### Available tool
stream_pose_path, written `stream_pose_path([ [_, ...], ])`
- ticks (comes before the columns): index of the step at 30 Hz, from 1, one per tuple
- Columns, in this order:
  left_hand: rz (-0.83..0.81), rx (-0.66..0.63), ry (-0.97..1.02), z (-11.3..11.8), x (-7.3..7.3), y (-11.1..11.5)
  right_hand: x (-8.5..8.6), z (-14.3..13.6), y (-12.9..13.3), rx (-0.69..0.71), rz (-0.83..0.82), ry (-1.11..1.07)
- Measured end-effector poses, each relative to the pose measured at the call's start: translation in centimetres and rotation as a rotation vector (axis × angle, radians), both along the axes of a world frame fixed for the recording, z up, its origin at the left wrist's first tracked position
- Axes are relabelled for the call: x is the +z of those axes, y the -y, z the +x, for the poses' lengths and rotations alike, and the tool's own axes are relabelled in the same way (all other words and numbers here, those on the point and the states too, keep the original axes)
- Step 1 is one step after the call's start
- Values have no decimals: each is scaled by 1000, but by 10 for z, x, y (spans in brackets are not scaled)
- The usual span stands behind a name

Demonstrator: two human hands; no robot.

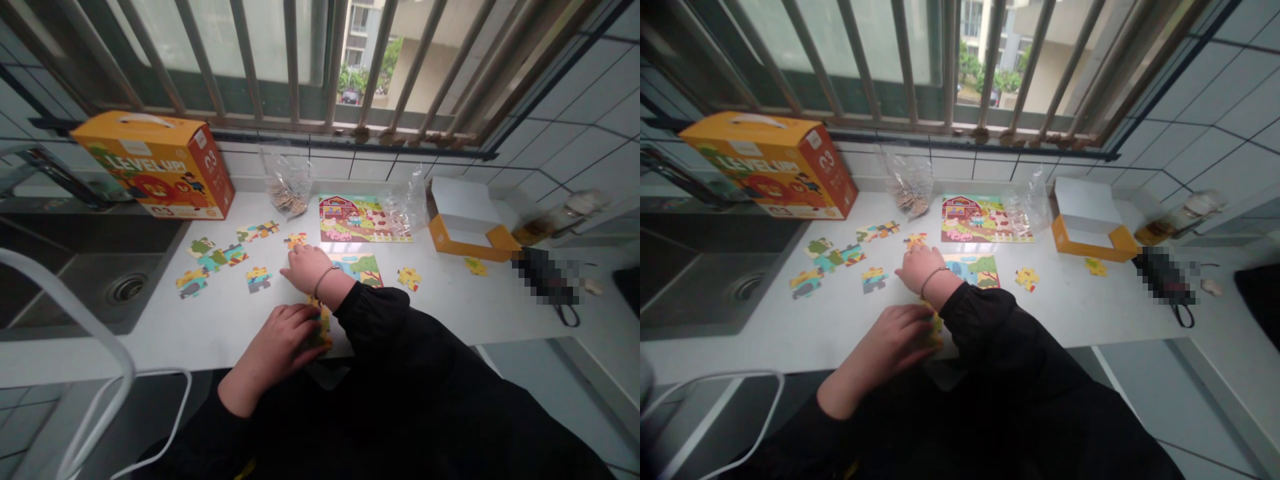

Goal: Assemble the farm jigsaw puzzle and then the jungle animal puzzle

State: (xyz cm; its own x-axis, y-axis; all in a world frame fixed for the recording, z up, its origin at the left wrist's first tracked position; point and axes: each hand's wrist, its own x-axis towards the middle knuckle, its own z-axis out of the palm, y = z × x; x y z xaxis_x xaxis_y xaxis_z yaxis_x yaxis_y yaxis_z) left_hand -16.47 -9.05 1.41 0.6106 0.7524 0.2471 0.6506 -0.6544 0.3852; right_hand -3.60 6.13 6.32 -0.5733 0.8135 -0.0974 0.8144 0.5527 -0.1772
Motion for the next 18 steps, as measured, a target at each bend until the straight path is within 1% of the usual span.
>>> stream_pose_path([
  [2, 1, 20, -7, 1, -4, -2, -3, -14, 4, 115, -39, -86],
  [4, -1, 45, -22, 4, -9, -5, -6, -16, 9, 227, -42, -203],
  [6, -1, 68, -32, 8, -12, -9, -7, -2, 14, 261, 14, -320],
  [8, 6, 78, -35, 12, -13, -13, -9, 33, 18, 196, 98, -404],
  [10, 12, 77, -34, 14, -12, -16, -11, 87, 19, 51, 180, -452],
  [11, 15, 74, -34, 15, -12, -17, -13, 120, 19, -55, 218, -453],
  [12, 15, 76, -33, 15, -11, -18, -14, 155, 19, -194, 256, -430],
  [13, 17, 80, -30, 15, -11, -19, -16, 192, 18, -357, 291, -366],
  [15, 21, 92, -25, 14, -12, -20, -19, 261, 18, -734, 338, -156],
  [16, 26, 96, -23, 14, -13, -20, -20, 291, 19, -845, 346, -106],
  [18, 33, 106, -19, 15, -15, -21, -21, 339, 21, -984, 347, -53],
])
